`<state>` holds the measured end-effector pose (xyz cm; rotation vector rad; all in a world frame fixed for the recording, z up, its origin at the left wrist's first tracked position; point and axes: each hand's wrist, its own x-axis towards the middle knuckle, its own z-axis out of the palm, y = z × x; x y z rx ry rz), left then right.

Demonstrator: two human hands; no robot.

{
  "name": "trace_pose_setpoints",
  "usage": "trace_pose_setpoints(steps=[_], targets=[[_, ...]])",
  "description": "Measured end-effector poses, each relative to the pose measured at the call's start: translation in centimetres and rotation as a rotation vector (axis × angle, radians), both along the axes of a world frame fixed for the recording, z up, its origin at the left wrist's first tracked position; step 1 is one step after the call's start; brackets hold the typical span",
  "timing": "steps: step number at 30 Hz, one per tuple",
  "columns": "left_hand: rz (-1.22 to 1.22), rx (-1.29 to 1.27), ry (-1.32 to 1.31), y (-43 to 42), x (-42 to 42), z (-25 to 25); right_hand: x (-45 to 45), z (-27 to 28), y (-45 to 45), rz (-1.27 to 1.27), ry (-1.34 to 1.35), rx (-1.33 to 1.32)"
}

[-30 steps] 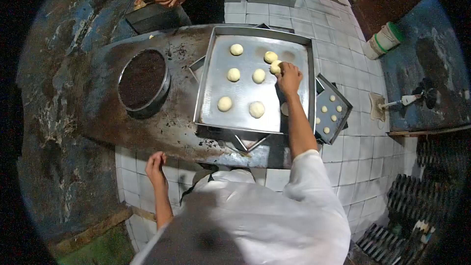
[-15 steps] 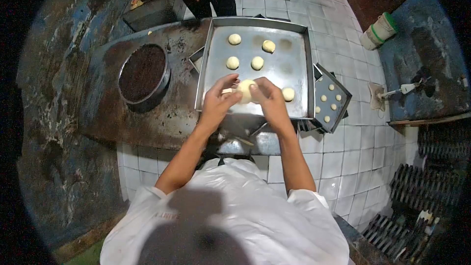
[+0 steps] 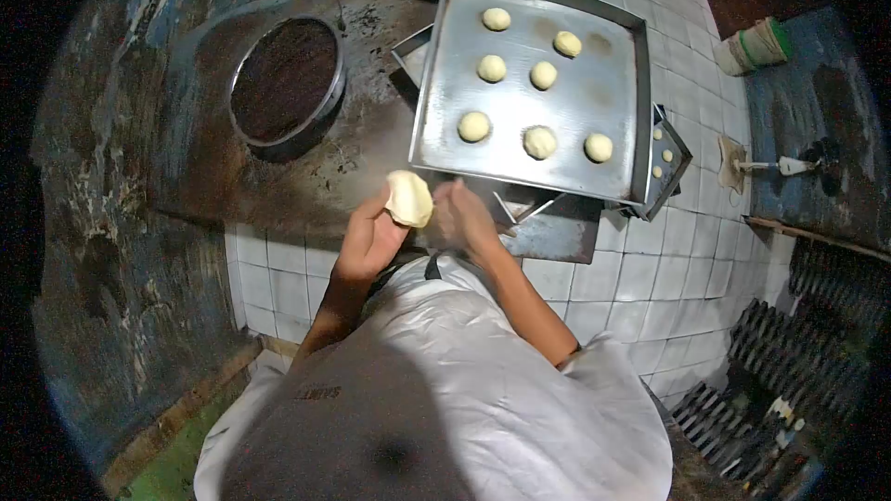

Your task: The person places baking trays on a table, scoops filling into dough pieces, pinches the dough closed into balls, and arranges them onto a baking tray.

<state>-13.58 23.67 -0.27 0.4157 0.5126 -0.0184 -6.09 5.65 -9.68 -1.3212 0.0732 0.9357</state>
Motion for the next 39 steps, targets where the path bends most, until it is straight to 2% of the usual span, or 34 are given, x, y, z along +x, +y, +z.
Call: trace_pose_setpoints(steps=[2,3,5,7,8,10,11,13,14,16,18,19,21,22,25,28,29,30,31,32,33,35,37,39], targets=[[0.097,-0.002,0.091,3.2,-1.6,-1.3,-1.8,-4.2,-0.9,0.208,-0.634,-0.458],[0.172,-0.039,0.155,5.0,-2.4,-1.8,-3.1,-4.9,-1.5,0.339,-1.219,-0.886],[0.219,-0.087,0.146,8.8,-4.2,-2.8,-3.8,-8.8,-3.3,0.441,-1.086,-1.089],[0.262,-0.138,0.143,11.6,-5.9,-4.1,-3.1,-8.1,-3.2,0.634,-0.855,-1.224],[0.314,-0.073,0.184,12.8,-6.4,-4.8,-3.1,-7.7,-2.9,0.664,-0.874,-1.222],[0.385,-0.014,0.233,15.5,-7.0,-5.7,-3.4,-6.7,-1.8,0.557,-1.204,-1.161],[0.403,-0.028,0.228,16.9,-7.2,-5.9,-3.4,-6.1,-0.8,0.575,-1.22,-1.162],[0.482,-0.051,0.304,19.4,-7.7,-6.2,-3.4,-2.5,2.8,0.69,-0.976,-1.038],[0.504,-0.058,0.299,20.7,-8.2,-7.6,-3.2,0.0,6.5,0.527,-1.126,-0.883],[0.536,-0.08,0.264,23.2,-8.6,-8.3,-0.4,4.0,13.3,0.647,-1.2,-0.791],[0.575,-0.102,0.209,25.1,-9.3,-9.3,2.7,7.3,22.5,0.601,-1.435,-0.66],[0.579,-0.113,0.213,25.8,-9.4,-9.4,4.2,7.5,26.2,0.688,-1.476,-0.753],[0.629,-0.159,0.167,27.2,-9.4,-9.4,5.7,8.5,33.9,0.835,-1.568,-0.725],[0.629,-0.154,0.188,27.9,-9.5,-9.6,6.2,7.3,36.5,0.82,-1.717,-0.66],[0.674,-0.138,0.185,29.2,-10.3,-9.6,6.9,5.6,41.6,1.147,-1.609,-0.797],[0.731,-0.123,0.157,30.0,-11.4,-10.2,7.7,3.8,43.4,1.265,-1.564,-0.846],[0.738,-0.123,0.157,30.1,-11.4,-10.3,8.9,2.0,43.2,1.27,-1.568,-0.841],[0.753,-0.145,0.145,30.2,-11.3,-9.9,10.7,-0.4,42.5,1.191,-1.486,-0.718],[0.763,-0.166,0.131,30.3,-11.1,-9.4,10.8,0.5,42.8,1.107,-1.4,-0.601],[0.758,-0.162,0.126,30.4,-10.8,-8.8,11.8,2.0,42.3,1.109,-1.055,-0.522],[0.757,-0.192,0.085,30.3,-10.3,-8.1,12.5,1.3,40.9,0.984,-0.651,-0.238],[0.745,-0.219,0.04,29.7,-9.0,-7.0,11.6,5.5,38.3,0.946,-0.359,-0.208],[0.671,-0.101,0.088,28.4,-7.2,-6.0,9.7,9.2,34.9,0.939,-0.285,-0.12],[0.605,-0.113,0.047,26.5,-5.5,-4.9,7.3,10.4,31.3,0.805,-0.179,-0.007]])
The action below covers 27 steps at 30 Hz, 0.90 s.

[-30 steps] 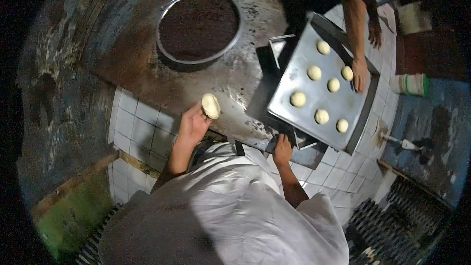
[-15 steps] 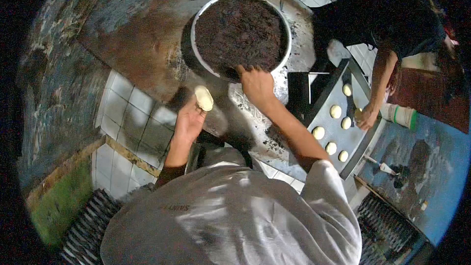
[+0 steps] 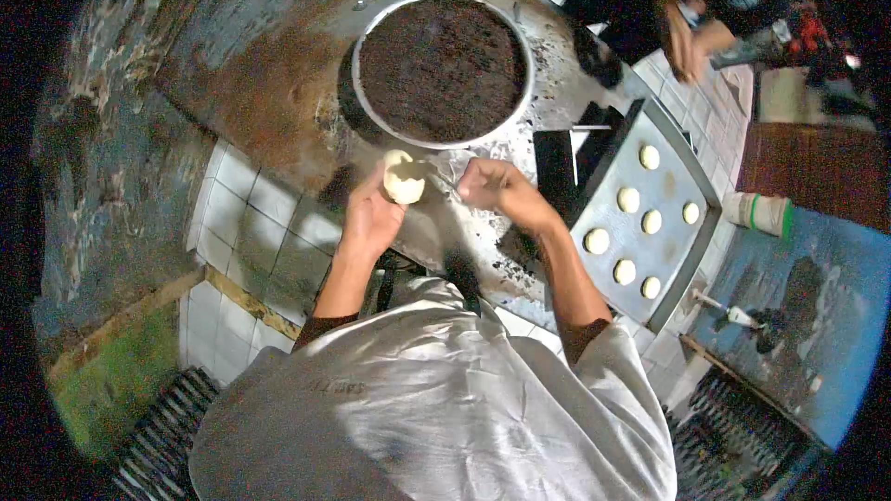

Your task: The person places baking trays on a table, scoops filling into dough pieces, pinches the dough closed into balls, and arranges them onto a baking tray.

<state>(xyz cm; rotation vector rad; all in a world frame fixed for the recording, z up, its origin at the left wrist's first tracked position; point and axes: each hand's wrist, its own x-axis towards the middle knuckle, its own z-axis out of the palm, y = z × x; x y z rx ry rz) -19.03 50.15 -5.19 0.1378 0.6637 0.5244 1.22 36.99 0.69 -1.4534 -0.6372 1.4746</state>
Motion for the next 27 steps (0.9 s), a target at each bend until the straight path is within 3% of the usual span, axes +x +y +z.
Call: trace_pose_setpoints(steps=[4,6,10,14,16,17,18,20,22,24,25,27], targets=[[-0.117,-0.064,-0.04,-6.1,2.8,2.7,-4.0,-3.6,-6.4,-0.313,-0.043,0.117],[-0.155,-0.184,-0.118,-9.1,3.5,2.2,-5.4,-7.5,-11.1,-0.422,-0.207,0.158],[-0.281,-0.221,-0.298,-15.0,2.9,1.9,-9.8,-12.4,-23.9,-0.654,-0.053,-0.049],[-0.306,-0.11,-0.133,-19.8,4.0,3.5,-11.6,-11.9,-31.7,-0.843,-0.083,0.135],[-0.363,-0.133,-0.068,-22.4,3.7,3.4,-11.5,-4.8,-32.0,-0.842,0.301,0.322],[-0.428,-0.161,-0.226,-23.5,3.5,2.3,-11.1,-2.9,-31.8,-0.783,0.27,0.313],[-0.454,-0.158,-0.221,-25.0,3.6,2.5,-10.8,-3.6,-32.3,-0.808,0.271,0.323],[-0.432,-0.085,-0.12,-27.3,3.5,3.5,-10.8,-6.6,-33.1,-0.676,0.162,0.297],[-0.448,-0.026,-0.18,-27.9,3.4,4.1,-11.4,-10.4,-35.7,-0.71,0.161,0.348],[-0.422,-0.029,-0.142,-28.5,2.3,4.7,-12.2,-12.8,-38.4,-0.772,0.128,0.034],[-0.428,0.026,-0.107,-28.6,2.1,4.9,-12.3,-15.4,-39.3,-0.766,0.137,0.043],[-0.439,0.004,-0.176,-28.7,1.6,4.9,-12.4,-19.0,-40.3,-0.793,-0.333,-0.002]])
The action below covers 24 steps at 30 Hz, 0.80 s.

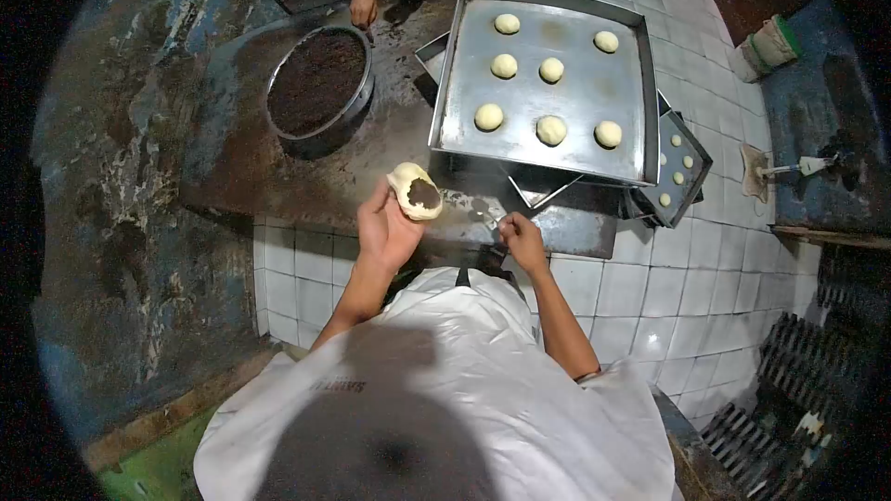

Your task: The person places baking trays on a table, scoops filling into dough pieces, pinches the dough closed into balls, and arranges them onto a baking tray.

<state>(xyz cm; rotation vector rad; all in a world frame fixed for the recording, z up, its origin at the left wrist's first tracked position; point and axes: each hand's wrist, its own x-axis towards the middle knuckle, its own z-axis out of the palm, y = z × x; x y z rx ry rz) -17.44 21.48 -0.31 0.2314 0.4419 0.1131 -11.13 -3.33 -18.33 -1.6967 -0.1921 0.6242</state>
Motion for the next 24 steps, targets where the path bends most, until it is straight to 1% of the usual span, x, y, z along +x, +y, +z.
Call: trace_pose_setpoints(steps=[1,3,5,6,8,9,10,11,12,13,15,16,17,19,21,23,24], targets=[[-0.021,-0.046,-0.065,0.0,-0.2,0.0,0.0,-0.5,-0.1,-0.002,-0.002,0.005],[-0.05,-0.061,-0.075,-0.5,-0.4,0.4,0.6,-1.1,0.7,0.128,-0.518,-0.489],[-0.037,-0.039,-0.001,-1.0,-0.3,1.4,0.8,4.3,2.9,0.066,-0.549,-0.292],[-0.046,-0.029,-0.008,-1.1,-0.4,1.5,0.8,6.8,4.1,0.037,-0.583,-0.188],[-0.076,-0.009,-0.029,-1.0,-0.5,1.0,1.0,12.3,7.4,-0.034,-0.038,0.177],[-0.101,0.011,-0.047,-1.0,-0.8,0.6,1.1,15.3,8.2,-0.041,-0.037,0.17],[-0.107,0.004,-0.05,-0.9,-0.9,0.3,1.5,18.3,8.9,0.019,0.312,0.393],[-0.118,0.096,-0.007,-0.7,-0.9,0.2,1.7,19.7,9.4,0.084,0.659,0.617],[-0.124,0.191,0.037,-0.1,-0.8,0.2,1.7,19.8,9.6,0.087,0.652,0.616],[-0.118,0.195,0.028,0.6,-1.0,0.1,1.7,19.7,9.8,0.168,0.532,0.527],[-0.201,0.604,0.186,2.4,-1.5,-0.1,1.8,19.3,10.1,0.314,0.27,0.377],[-0.255,0.623,0.208,3.1,-1.8,1.9,1.5,19.4,10.3,0.352,0.131,0.287],[-0.247,0.612,0.211,3.5,-2.0,2.8,1.1,19.5,10.6,0.387,-0.001,0.193],[-0.274,0.738,0.244,4.3,-2.6,3.4,0.3,20.2,12.2,0.359,-0.538,-0.006],[-0.255,0.695,0.247,5.5,-3.1,3.5,-0.2,21.0,13.7,0.332,-0.59,-0.045],[-0.248,0.88,0.22,6.7,-3.7,4.4,-0.5,21.4,15.1,0.275,-0.579,-0.039],[-0.237,0.875,0.217,7.5,-4.1,4.4,-0.7,21.5,16.0,0.185,-0.545,0.056]])
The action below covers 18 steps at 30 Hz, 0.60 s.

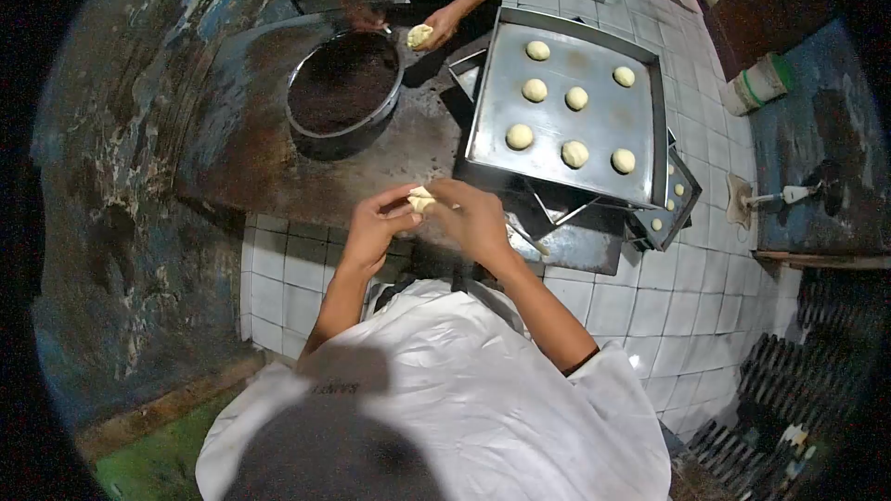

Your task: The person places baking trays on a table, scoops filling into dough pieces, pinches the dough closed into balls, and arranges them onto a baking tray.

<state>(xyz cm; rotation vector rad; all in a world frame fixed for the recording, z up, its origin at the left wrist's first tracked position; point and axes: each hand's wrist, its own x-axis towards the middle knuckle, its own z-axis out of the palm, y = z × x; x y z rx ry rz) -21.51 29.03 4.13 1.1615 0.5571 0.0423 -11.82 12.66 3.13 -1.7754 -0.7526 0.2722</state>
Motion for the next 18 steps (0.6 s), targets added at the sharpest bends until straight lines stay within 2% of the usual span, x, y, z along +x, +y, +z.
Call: trace_pose_setpoints(steps=[2,3,5,6,7,8,9,11,13,15,16,17,18], targets=[[0.034,0.263,-0.14,1.3,-0.6,-0.1,-0.4,0.5,1.2,-0.011,0.009,-0.009],[0.039,0.255,-0.148,1.9,-0.7,0.0,-0.6,1.0,1.7,-0.032,0.022,-0.011],[0.192,0.438,-0.125,2.7,-0.6,0.2,-1.4,2.6,3.0,-0.045,0.049,-0.037],[0.195,0.434,-0.133,2.9,-0.3,0.5,-1.9,3.4,3.8,-0.048,0.076,0.0],[0.328,0.286,-0.223,2.7,0.0,0.9,-2.4,4.2,4.6,-0.052,0.105,0.037],[0.457,0.135,-0.31,2.8,0.1,1.2,-3.0,4.8,5.4,-0.044,-0.023,0.041],[0.454,0.13,-0.313,3.1,0.0,1.5,-3.3,4.8,6.0,-0.048,-0.027,0.037],[0.399,-0.034,-0.454,3.8,-0.1,2.2,-3.6,4.7,6.8,0.049,-0.097,-0.072],[0.321,-0.049,-0.457,4.8,-0.7,3.9,-3.6,5.3,7.4,0.04,-0.09,-0.033],[0.028,-0.012,-0.696,6.5,-1.0,4.7,-3.7,7.0,7.8,0.005,0.081,0.059],[-0.074,-0.101,-0.733,7.0,-1.2,4.2,-4.0,7.2,8.4,-0.07,0.185,0.182],[-0.082,-0.106,-0.735,7.2,-1.3,4.3,-4.2,7.2,9.0,-0.079,0.181,0.181],[-0.132,-0.092,-0.77,7.2,-1.5,4.8,-4.3,7.2,9.7,-0.077,0.316,0.301]])
